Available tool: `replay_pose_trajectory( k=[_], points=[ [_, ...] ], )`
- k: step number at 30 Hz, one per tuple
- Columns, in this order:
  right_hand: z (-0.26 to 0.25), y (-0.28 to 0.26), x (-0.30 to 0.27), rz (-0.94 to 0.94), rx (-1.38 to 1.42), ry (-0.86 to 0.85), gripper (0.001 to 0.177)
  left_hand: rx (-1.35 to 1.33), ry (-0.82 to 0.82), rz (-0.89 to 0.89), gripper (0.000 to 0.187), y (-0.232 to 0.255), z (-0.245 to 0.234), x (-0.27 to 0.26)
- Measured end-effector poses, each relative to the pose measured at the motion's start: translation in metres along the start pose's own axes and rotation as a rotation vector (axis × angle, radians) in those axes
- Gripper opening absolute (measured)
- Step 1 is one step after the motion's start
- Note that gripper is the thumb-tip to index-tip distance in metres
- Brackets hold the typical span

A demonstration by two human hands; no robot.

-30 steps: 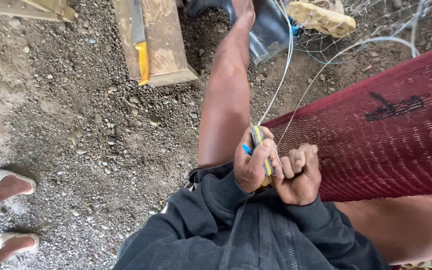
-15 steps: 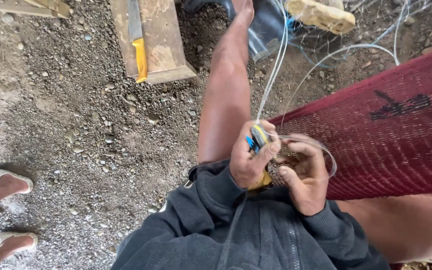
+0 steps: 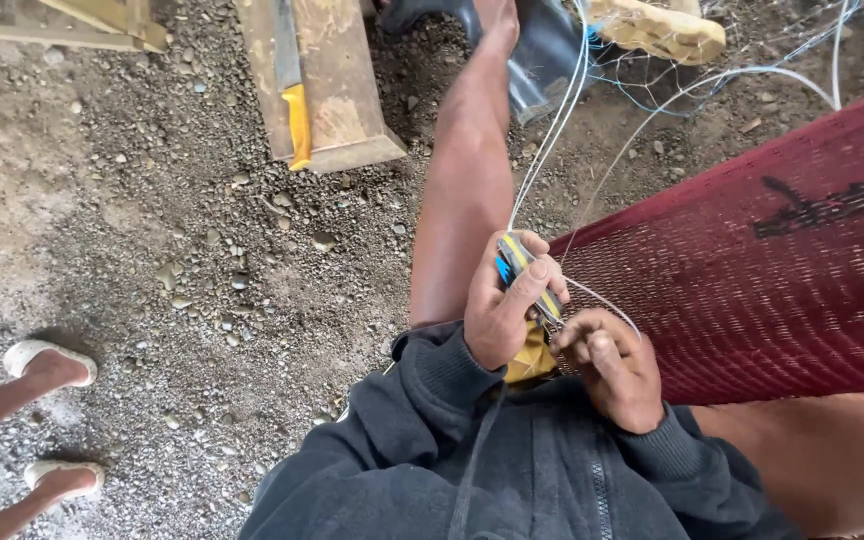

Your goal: Weaving or repairing a fishing net using a shuttle and twine at a fast, expert pace.

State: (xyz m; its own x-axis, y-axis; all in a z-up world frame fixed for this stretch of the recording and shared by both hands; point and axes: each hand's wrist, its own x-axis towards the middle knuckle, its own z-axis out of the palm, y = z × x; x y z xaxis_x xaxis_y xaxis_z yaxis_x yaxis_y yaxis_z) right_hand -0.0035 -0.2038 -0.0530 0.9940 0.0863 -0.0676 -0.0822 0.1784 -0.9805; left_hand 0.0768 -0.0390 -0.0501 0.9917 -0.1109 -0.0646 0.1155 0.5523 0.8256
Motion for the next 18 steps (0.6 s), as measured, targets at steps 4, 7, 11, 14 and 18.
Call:
replay_pose_trajectory(
  k=[4, 7, 11, 14, 18],
  points=[
    [0.020, 0.017, -0.001, 0.020, 0.343, 0.071, 0.054, -0.072, 0.030, 0.068, 0.027, -0.007, -0.003, 0.001],
    [0.025, -0.008, -0.002, 0.133, 0.403, 0.058, 0.043, -0.075, 0.033, -0.012, 0.019, 0.014, 0.007, -0.006],
    [0.030, 0.007, -0.007, 0.362, 0.641, 0.297, 0.041, -0.067, 0.040, -0.099, 0.022, 0.015, 0.026, -0.016],
    [0.042, 0.024, 0.003, 0.071, 0.604, 0.404, 0.053, -0.060, 0.102, 0.097, 0.027, -0.036, 0.019, -0.015],
    [0.038, 0.032, 0.007, 0.049, 0.638, 0.392, 0.052, -0.098, 0.105, 0.070, 0.023, -0.035, 0.021, -0.007]
  ],
)
